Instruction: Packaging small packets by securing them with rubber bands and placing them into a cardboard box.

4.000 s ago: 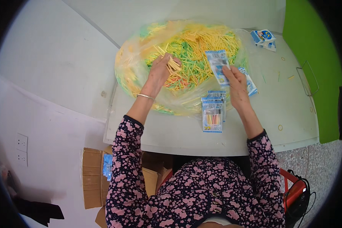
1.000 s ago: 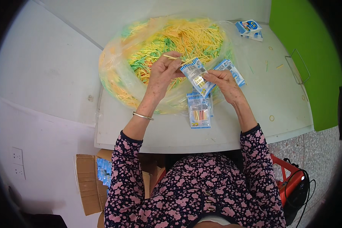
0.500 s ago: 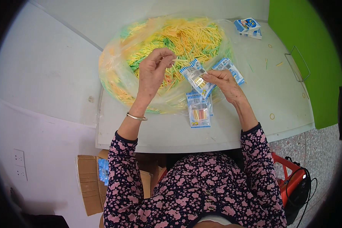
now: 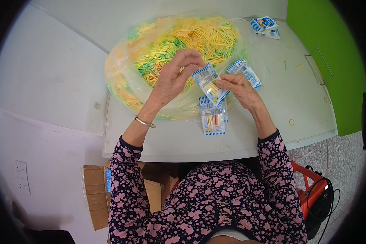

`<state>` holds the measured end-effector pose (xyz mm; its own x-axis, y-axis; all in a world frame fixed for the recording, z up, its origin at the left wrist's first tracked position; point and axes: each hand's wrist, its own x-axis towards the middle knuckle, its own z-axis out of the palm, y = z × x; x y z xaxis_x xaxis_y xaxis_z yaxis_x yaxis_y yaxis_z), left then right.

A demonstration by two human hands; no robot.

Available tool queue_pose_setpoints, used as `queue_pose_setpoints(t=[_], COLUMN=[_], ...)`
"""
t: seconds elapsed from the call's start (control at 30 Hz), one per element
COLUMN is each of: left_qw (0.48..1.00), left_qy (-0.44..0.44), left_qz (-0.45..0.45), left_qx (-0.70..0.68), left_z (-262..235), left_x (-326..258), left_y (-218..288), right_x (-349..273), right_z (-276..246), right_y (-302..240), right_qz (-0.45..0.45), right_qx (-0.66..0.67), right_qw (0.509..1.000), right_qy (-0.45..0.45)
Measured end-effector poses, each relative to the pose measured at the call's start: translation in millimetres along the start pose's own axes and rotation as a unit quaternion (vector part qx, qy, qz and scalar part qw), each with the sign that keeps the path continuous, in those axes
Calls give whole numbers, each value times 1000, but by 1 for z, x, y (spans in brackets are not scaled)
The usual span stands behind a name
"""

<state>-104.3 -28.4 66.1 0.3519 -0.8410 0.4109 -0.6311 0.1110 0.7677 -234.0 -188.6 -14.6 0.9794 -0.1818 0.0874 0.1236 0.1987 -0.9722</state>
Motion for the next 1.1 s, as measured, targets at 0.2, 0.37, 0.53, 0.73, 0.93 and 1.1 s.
queue_pose_setpoints(t=[0.2, 0.37, 0.53, 0.73, 0.93, 1.1], left_qw=[997, 981, 987, 982, 990, 989], left_qy=[35, 80, 65, 49, 18, 20], left_qz=[-2, -80, -108, -111, -92, -91], left_qx=[-73, -154, -105, -147, -101, -117], left_z=[12, 11, 20, 26, 33, 32], left_x=[4, 5, 2, 0, 1, 2], left_y=[-8, -6, -5, -7, -10, -14], right_x=[2, 3, 6, 2, -1, -1], right_z=[1, -2, 0, 5, 4, 2], right_y=[2, 4, 3, 0, -2, -5], right_qz=[-22, -24, -29, -9, 9, 35], right_qx=[50, 47, 54, 28, -2, 13], right_qw=[999, 999, 998, 999, 1000, 999], right_qy=[1, 11, 30, 18, 8, -20])
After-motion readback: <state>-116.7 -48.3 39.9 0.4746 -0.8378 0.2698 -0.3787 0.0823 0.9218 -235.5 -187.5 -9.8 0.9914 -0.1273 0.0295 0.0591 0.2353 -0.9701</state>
